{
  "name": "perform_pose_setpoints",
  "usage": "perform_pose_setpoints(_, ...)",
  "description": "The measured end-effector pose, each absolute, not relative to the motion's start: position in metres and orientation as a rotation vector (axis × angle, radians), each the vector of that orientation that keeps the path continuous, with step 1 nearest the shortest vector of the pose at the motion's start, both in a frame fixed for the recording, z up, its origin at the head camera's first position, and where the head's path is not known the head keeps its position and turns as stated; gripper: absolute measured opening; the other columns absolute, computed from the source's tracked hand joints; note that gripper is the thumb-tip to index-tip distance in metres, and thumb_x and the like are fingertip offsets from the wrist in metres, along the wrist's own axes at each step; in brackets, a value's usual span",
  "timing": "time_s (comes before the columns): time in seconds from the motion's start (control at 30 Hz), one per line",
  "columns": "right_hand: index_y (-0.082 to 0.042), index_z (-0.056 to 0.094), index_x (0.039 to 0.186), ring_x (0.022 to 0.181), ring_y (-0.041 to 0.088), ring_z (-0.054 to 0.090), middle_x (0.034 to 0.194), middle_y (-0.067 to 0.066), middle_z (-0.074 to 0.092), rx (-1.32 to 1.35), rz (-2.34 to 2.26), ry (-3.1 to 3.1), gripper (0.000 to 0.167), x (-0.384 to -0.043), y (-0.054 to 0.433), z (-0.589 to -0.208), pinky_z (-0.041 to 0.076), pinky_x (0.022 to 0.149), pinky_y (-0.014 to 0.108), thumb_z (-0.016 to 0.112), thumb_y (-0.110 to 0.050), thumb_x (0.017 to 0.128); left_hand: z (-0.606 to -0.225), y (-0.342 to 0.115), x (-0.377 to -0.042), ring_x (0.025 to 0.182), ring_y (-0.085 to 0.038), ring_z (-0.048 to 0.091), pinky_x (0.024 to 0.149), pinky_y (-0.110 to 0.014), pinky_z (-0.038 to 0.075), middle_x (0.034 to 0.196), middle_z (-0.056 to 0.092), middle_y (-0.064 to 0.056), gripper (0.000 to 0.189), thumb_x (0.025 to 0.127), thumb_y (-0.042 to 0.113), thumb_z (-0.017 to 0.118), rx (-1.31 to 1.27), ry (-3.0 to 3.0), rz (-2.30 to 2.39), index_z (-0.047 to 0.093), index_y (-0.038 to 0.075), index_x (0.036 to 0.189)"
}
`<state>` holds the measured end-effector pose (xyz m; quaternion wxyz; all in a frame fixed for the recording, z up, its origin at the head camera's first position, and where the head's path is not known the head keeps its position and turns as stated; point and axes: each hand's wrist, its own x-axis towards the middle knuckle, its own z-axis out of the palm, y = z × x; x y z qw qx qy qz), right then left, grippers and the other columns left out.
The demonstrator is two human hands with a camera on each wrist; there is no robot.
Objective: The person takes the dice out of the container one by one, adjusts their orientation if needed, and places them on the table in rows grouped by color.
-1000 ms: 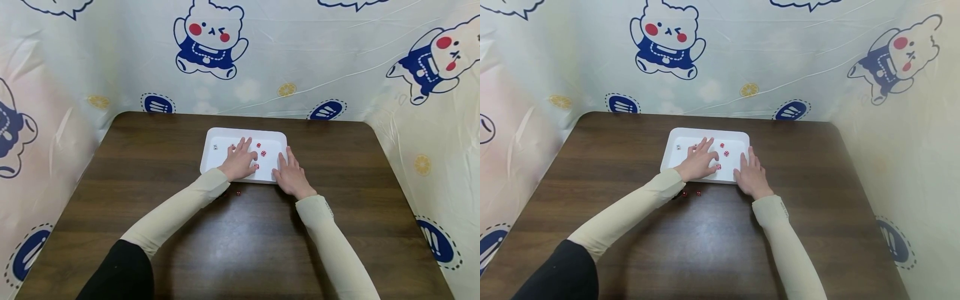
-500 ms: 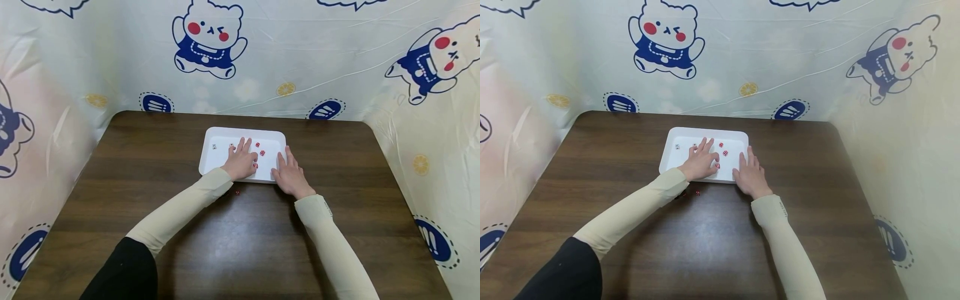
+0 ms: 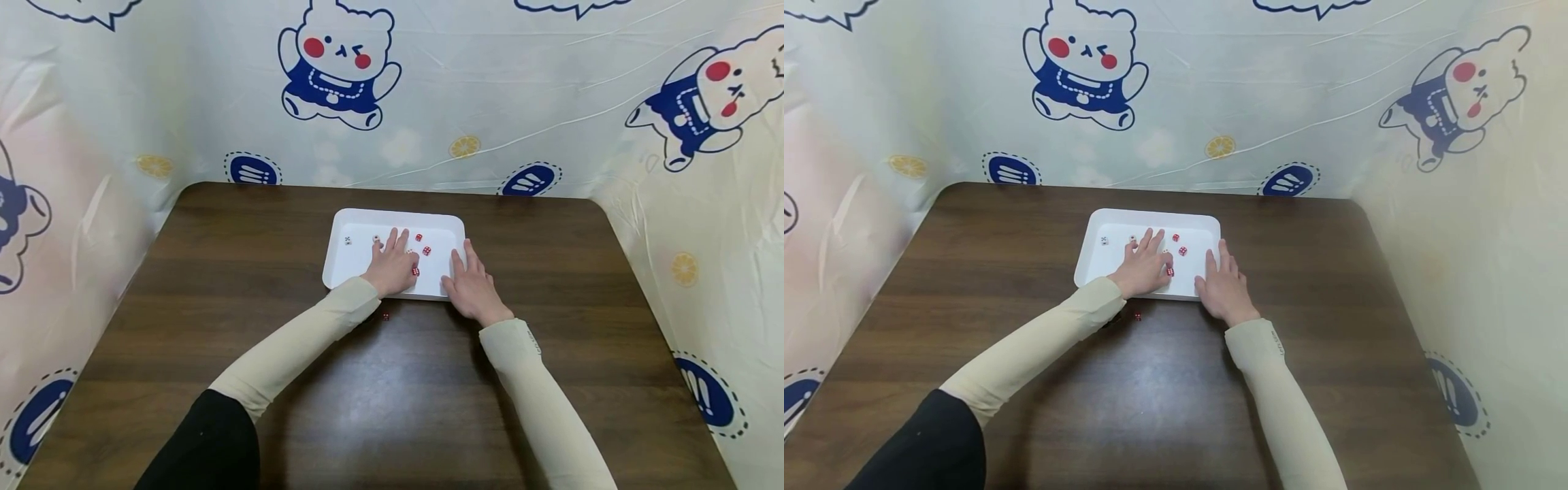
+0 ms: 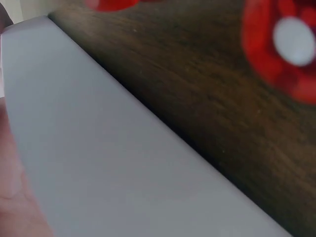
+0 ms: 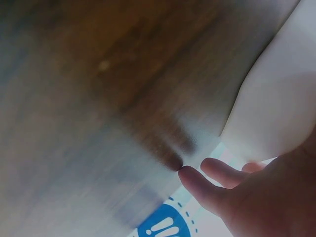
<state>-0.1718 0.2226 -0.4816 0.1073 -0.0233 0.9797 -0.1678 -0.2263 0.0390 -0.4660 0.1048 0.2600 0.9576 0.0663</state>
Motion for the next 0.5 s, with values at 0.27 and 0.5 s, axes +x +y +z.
perform_pose_setpoints(0.27,-0.007,0.013,0.155,0.145,0.044,0.016,0.163,0.013,-0.013,-0.064,-0.492,2.885,0.069,-0.1723,0.2221,-0.4827,0.024,0.110,0.066,0.038,-0.040,0.100,-0.4683,0.0401,-0.2270,0.149,-0.041,0.007,0.111,-0.065,0.020,0.161,0.016,-0.019,0.018,0.092,0.026,0.060,0.776,2.818,0.187,0.068,0.018,0.105)
perform_pose_setpoints(0.5,-0.007,0.014,0.155,0.146,0.043,0.016,0.163,0.012,-0.013,-0.059,-0.493,2.885,0.069,-0.1724,0.2222,-0.4831,0.024,0.111,0.065,0.038,-0.041,0.100,-0.4679,0.0403,-0.2267,0.149,-0.040,0.007,0.111,-0.064,0.020,0.161,0.017,-0.019,0.018,0.091,0.023,0.062,0.779,2.816,0.213,0.068,0.017,0.106)
